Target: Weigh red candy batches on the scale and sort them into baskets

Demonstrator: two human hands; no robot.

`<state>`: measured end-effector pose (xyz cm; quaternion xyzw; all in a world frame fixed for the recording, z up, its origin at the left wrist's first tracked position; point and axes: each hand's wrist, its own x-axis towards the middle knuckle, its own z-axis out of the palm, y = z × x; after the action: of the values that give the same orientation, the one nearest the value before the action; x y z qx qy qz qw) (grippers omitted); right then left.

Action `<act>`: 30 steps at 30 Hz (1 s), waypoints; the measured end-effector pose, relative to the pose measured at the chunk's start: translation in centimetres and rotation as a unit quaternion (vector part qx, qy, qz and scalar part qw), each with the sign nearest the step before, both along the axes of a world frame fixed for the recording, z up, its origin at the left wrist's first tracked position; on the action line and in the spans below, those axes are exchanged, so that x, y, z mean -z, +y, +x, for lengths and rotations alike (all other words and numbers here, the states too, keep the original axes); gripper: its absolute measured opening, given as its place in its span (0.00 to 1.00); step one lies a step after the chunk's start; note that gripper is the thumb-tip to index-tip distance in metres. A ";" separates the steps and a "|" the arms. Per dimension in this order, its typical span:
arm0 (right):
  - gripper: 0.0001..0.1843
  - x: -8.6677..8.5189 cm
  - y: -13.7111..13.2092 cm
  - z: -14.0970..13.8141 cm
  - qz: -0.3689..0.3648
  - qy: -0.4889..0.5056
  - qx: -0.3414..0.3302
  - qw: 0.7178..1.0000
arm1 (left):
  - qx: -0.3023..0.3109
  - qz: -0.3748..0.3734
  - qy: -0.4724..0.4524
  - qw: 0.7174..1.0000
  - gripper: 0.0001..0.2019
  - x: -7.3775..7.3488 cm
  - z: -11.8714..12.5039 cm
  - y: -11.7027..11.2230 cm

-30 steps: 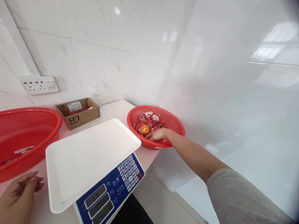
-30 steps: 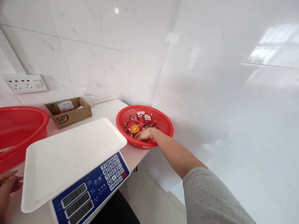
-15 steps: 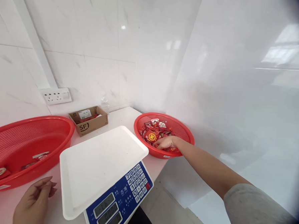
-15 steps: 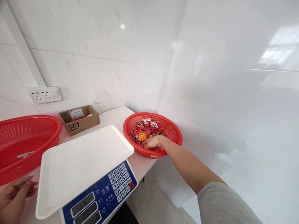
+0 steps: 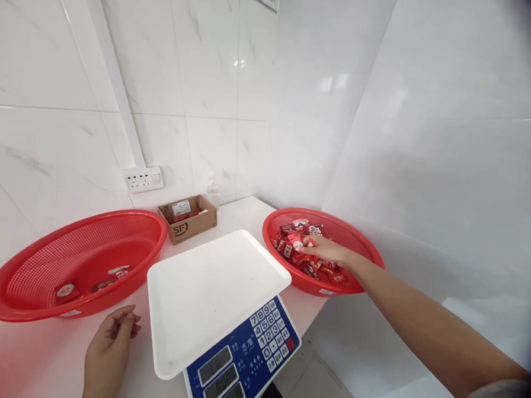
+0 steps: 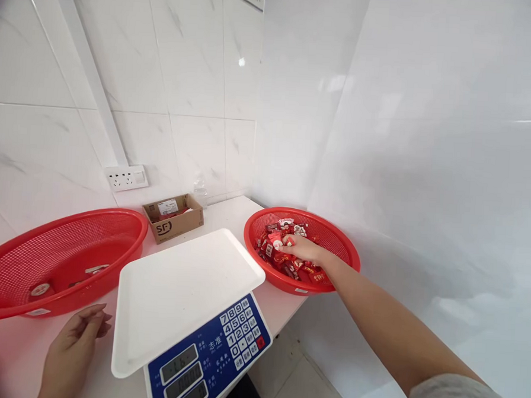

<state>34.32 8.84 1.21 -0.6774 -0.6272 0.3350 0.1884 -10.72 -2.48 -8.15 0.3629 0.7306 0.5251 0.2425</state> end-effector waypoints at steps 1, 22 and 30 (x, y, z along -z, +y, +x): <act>0.18 -0.2 0.0 0.0 0.011 0.024 0.013 1.000 | 0.002 0.000 -0.001 1.000 0.20 0.2 -0.1 0.0; 0.10 -2.0 0.5 -2.3 0.108 0.158 0.119 0.974 | 0.000 0.001 -0.002 1.000 0.17 0.9 -0.4 0.2; 0.09 -4.3 -0.8 -11.0 0.060 0.117 -0.117 0.984 | -0.001 0.031 0.009 0.999 0.16 0.0 0.4 -0.2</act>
<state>23.28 8.08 5.47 -0.5432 -0.6946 0.3934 0.2602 -10.33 -2.64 -8.17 0.3745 0.7164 0.5442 0.2244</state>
